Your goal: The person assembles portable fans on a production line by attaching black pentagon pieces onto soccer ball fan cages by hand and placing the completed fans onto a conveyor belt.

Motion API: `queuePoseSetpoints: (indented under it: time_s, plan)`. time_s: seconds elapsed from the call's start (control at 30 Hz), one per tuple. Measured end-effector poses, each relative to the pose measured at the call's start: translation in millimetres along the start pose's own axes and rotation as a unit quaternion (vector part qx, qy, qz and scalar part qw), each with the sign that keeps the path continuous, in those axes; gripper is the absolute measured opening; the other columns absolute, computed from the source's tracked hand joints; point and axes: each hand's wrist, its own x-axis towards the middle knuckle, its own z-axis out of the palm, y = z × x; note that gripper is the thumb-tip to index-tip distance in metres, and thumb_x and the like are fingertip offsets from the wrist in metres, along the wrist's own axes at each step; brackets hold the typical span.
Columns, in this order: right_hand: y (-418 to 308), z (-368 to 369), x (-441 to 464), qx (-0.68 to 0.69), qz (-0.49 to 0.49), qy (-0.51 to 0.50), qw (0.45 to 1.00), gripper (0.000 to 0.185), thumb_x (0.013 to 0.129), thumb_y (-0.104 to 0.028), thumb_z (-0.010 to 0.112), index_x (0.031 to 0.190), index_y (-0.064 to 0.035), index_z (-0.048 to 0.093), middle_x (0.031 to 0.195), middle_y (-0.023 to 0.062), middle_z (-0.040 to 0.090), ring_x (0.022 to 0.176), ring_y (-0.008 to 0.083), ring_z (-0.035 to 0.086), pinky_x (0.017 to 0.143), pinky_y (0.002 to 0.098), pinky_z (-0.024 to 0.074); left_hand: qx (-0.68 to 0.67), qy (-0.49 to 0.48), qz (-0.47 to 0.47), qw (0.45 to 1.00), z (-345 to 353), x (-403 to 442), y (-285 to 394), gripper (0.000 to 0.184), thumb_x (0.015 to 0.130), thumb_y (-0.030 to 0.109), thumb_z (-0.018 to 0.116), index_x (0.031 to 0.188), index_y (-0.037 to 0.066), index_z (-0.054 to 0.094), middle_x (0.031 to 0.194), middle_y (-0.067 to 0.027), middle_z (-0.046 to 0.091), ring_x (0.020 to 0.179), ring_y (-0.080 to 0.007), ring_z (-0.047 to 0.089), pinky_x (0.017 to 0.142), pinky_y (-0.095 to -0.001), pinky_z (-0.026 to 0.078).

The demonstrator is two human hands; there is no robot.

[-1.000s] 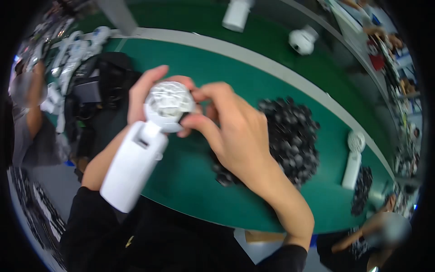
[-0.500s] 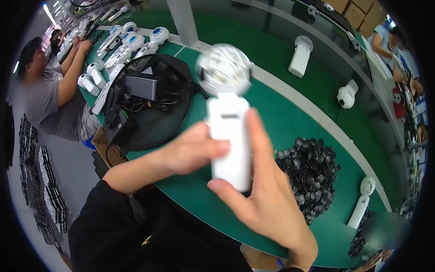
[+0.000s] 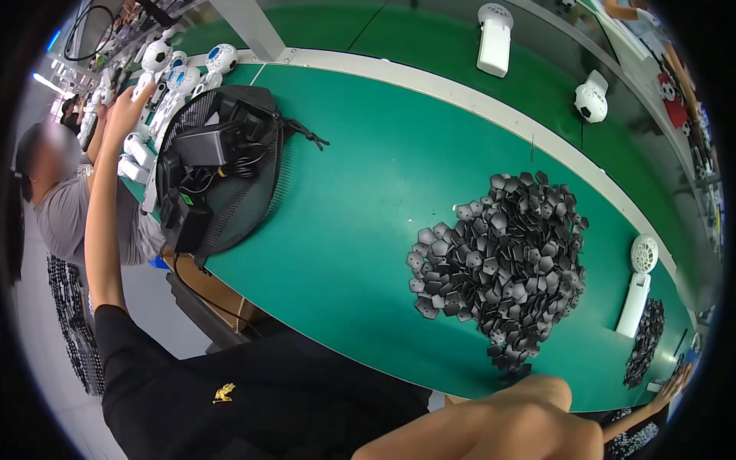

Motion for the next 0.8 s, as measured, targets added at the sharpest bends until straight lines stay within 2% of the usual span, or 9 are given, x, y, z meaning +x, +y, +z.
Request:
queuePoseSetpoints:
  time_s: [0.17, 0.47, 0.5, 0.57, 0.6, 0.63, 0.67, 0.73, 0.8]
  plan:
    - [-30.8, -50.7, -33.7, 0.039, 0.053, 0.063, 0.996, 0.020, 0.068, 0.001, 0.065, 0.058, -0.0090, 0.051, 0.059, 0.0038, 0.049, 0.048, 0.0116, 0.051, 0.047, 0.0231, 0.0413, 0.070, 0.039, 0.011, 0.997, 49.0, 56.9, -69.1, 0.073, 0.079, 0.058, 0.052, 0.112, -0.007, 0.052, 0.106, -0.0277, 0.057, 0.103, -0.0368, 0.054, 0.090, -0.0387, 0.040]
    - [-30.9, -76.5, -23.4, 0.155, 0.105, 0.097, 0.978, 0.035, 0.068, 0.005, 0.064, 0.047, -0.0146, 0.045, 0.037, -0.0023, 0.043, 0.034, 0.0077, 0.046, 0.041, 0.0187, 0.0381, 0.067, 0.050, 0.010, 0.996, 70.7, 90.9, -139.8, 0.071, 0.072, 0.052, 0.064, 0.111, -0.006, 0.052, 0.108, -0.0250, 0.057, 0.104, -0.0345, 0.054, 0.089, -0.0384, 0.041]
    - [-25.4, -64.9, -16.0, 0.172, 0.133, 0.147, 0.965, 0.033, 0.068, 0.009, 0.063, 0.054, -0.0148, 0.044, 0.049, -0.0028, 0.049, 0.044, 0.0070, 0.049, 0.050, 0.0181, 0.0388, 0.058, 0.041, 0.008, 0.997, 74.4, 88.8, -144.5, 0.071, 0.072, 0.052, 0.065, 0.110, -0.007, 0.053, 0.106, -0.0252, 0.058, 0.102, -0.0349, 0.055, 0.089, -0.0384, 0.041]
    - [-20.6, -121.5, -25.3, 0.195, 0.136, -0.057, 0.970, 0.020, 0.070, -0.004, 0.068, 0.079, -0.0054, 0.051, 0.095, 0.0099, 0.056, 0.070, 0.0155, 0.054, 0.069, 0.0280, 0.0420, 0.061, 0.057, 0.042, 0.996, 84.0, 86.0, -164.6, 0.069, 0.072, 0.052, 0.065, 0.104, -0.008, 0.056, 0.098, -0.0246, 0.061, 0.095, -0.0311, 0.058, 0.085, -0.0378, 0.042]
    - [-32.7, -94.5, -39.0, 0.018, 0.145, 0.225, 0.963, 0.020, 0.074, -0.001, 0.061, 0.077, -0.0092, 0.043, 0.076, 0.0039, 0.047, 0.056, 0.0110, 0.043, 0.066, 0.0246, 0.0390, 0.055, -0.031, 0.005, 0.998, 76.3, 85.5, -161.4, 0.067, 0.072, 0.050, 0.065, 0.100, -0.010, 0.057, 0.093, -0.0231, 0.062, 0.088, -0.0283, 0.059, 0.080, -0.0377, 0.043]
    - [-18.3, -99.6, -23.0, 0.029, 0.167, 0.257, 0.951, 0.023, 0.072, 0.007, 0.058, 0.066, -0.0130, 0.049, 0.063, -0.0007, 0.050, 0.055, 0.0075, 0.048, 0.062, 0.0188, 0.0382, 0.081, -0.036, -0.014, 0.996, 77.7, 83.0, -157.1, 0.064, 0.073, 0.046, 0.065, 0.099, -0.012, 0.057, 0.088, -0.0216, 0.062, 0.083, -0.0270, 0.058, 0.076, -0.0372, 0.043]
    - [-8.2, -120.6, -23.4, 0.015, 0.215, 0.220, 0.951, 0.012, 0.078, 0.002, 0.055, 0.078, -0.0103, 0.052, 0.071, 0.0006, 0.045, 0.062, 0.0099, 0.044, 0.070, 0.0207, 0.0358, 0.031, -0.007, 0.019, 0.999, 87.8, 90.3, -182.8, 0.062, 0.074, 0.042, 0.066, 0.102, -0.012, 0.056, 0.093, -0.0229, 0.062, 0.090, -0.0281, 0.058, 0.080, -0.0357, 0.043]
    - [27.5, -150.4, -20.5, -0.406, 0.224, 0.254, 0.849, 0.004, 0.081, -0.001, 0.049, 0.081, -0.0016, 0.053, 0.078, 0.0018, 0.052, 0.070, 0.0105, 0.048, 0.068, 0.0224, 0.0388, 0.017, -0.005, 0.029, 0.999, 115.3, 121.6, -250.7, 0.061, 0.076, 0.038, 0.066, 0.109, -0.012, 0.053, 0.105, -0.0247, 0.059, 0.103, -0.0291, 0.056, 0.088, -0.0352, 0.041]
    - [56.7, -192.0, -27.5, -0.490, 0.276, 0.120, 0.818, 0.009, 0.082, -0.002, 0.049, 0.086, 0.0003, 0.057, 0.087, 0.0025, 0.058, 0.081, 0.0102, 0.053, 0.073, 0.0219, 0.0416, 0.002, -0.057, 0.041, 0.998, 126.7, 131.0, -267.8, 0.049, 0.080, 0.029, 0.063, 0.108, -0.010, 0.054, 0.084, -0.0136, 0.059, 0.076, -0.0173, 0.053, 0.070, -0.0300, 0.044]
